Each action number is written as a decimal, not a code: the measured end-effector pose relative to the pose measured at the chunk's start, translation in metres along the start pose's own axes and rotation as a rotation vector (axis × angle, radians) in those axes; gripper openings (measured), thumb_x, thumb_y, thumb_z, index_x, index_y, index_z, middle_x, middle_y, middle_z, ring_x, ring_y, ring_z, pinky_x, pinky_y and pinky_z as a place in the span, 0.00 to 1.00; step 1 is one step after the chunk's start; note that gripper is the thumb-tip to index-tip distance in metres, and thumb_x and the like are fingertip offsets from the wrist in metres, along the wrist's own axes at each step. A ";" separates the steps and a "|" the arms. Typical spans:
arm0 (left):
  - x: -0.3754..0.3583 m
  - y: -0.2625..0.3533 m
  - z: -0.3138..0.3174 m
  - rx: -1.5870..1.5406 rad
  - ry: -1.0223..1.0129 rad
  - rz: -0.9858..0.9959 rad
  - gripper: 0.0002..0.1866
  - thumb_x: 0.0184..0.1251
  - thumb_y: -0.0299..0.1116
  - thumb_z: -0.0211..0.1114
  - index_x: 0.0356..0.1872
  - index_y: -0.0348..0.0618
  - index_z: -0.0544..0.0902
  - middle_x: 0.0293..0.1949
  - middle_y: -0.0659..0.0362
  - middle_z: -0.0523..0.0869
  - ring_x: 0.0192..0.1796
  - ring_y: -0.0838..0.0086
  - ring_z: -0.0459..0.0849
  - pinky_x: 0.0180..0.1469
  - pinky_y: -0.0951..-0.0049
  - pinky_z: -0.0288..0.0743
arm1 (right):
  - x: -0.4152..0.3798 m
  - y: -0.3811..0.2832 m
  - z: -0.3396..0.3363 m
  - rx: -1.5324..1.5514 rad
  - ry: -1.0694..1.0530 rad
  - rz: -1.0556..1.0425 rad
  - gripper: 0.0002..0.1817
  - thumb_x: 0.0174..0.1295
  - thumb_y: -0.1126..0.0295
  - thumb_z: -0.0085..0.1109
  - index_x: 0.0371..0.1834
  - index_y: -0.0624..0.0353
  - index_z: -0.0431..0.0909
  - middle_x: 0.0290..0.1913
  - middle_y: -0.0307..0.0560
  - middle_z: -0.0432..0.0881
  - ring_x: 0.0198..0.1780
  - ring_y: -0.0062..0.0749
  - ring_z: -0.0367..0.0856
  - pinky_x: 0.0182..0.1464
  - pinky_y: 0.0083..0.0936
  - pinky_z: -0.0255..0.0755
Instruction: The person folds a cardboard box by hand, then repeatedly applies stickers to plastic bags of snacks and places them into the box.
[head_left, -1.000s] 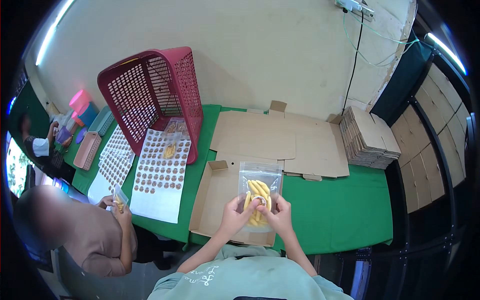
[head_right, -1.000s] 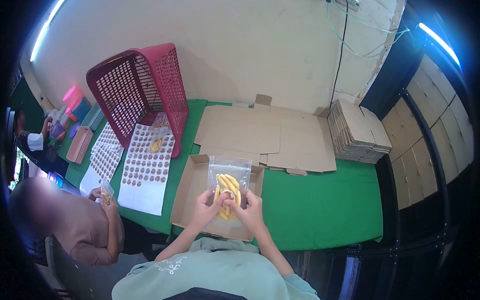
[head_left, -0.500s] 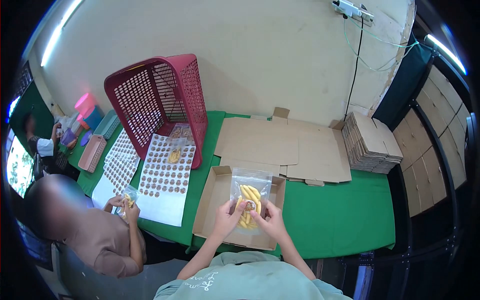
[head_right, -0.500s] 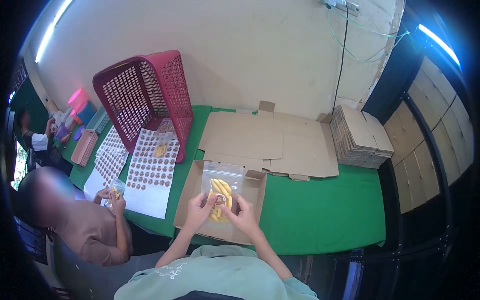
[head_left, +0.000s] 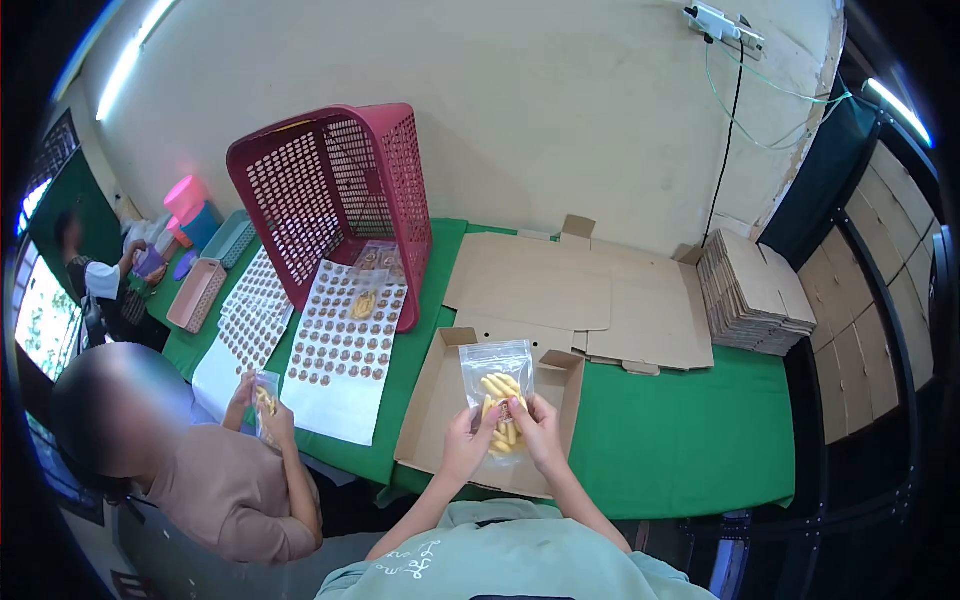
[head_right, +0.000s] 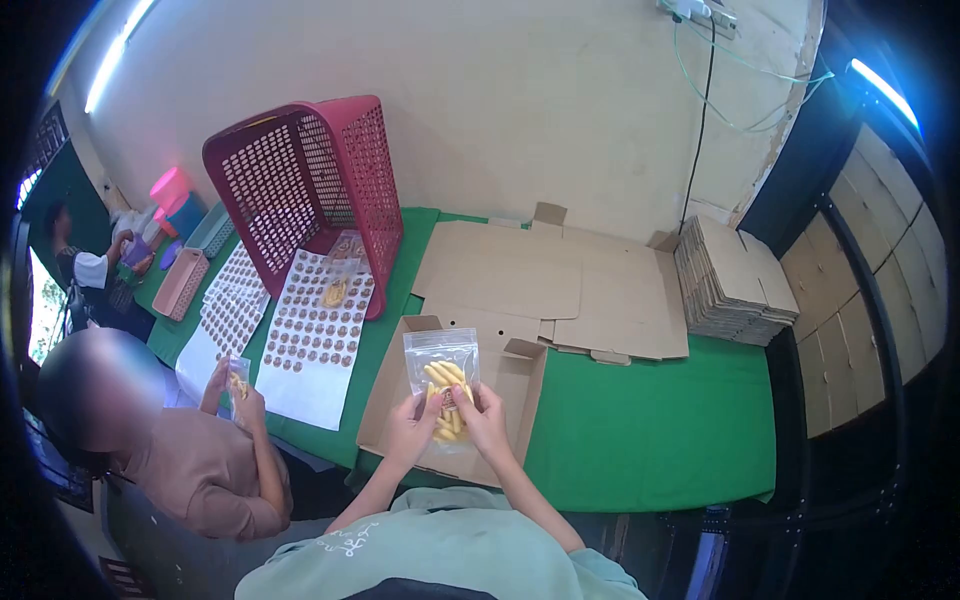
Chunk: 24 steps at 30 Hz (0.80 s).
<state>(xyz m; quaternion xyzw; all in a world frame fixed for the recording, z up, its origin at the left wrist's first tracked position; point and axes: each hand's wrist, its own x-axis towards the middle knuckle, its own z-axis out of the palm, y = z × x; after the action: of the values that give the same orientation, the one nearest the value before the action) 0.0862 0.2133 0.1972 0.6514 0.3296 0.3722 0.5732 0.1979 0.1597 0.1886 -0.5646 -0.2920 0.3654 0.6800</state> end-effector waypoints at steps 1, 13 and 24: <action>-0.001 -0.003 0.000 -0.001 -0.011 -0.039 0.14 0.63 0.36 0.57 0.39 0.32 0.76 0.28 0.61 0.80 0.30 0.85 0.77 0.30 0.83 0.71 | 0.000 0.003 -0.001 0.020 0.006 0.019 0.12 0.59 0.65 0.54 0.31 0.64 0.75 0.26 0.36 0.77 0.25 0.12 0.69 0.24 0.12 0.62; -0.009 -0.006 0.001 -0.114 -0.150 -0.173 0.17 0.57 0.31 0.63 0.44 0.32 0.74 0.36 0.59 0.80 0.37 0.82 0.78 0.40 0.80 0.73 | -0.001 0.005 -0.025 0.093 -0.123 0.155 0.11 0.57 0.66 0.57 0.34 0.63 0.77 0.30 0.37 0.79 0.33 0.15 0.74 0.38 0.15 0.67; -0.017 0.002 0.004 -0.001 -0.001 -0.152 0.15 0.57 0.38 0.63 0.32 0.32 0.79 0.19 0.64 0.78 0.23 0.87 0.73 0.24 0.83 0.67 | -0.012 0.000 -0.023 0.050 -0.208 0.159 0.13 0.56 0.70 0.57 0.43 0.63 0.71 0.38 0.39 0.77 0.39 0.17 0.74 0.44 0.17 0.68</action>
<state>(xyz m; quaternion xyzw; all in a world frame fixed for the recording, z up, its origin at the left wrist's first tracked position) 0.0812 0.1964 0.1973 0.6243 0.3778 0.3275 0.6002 0.2094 0.1374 0.1840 -0.5279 -0.3062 0.4821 0.6286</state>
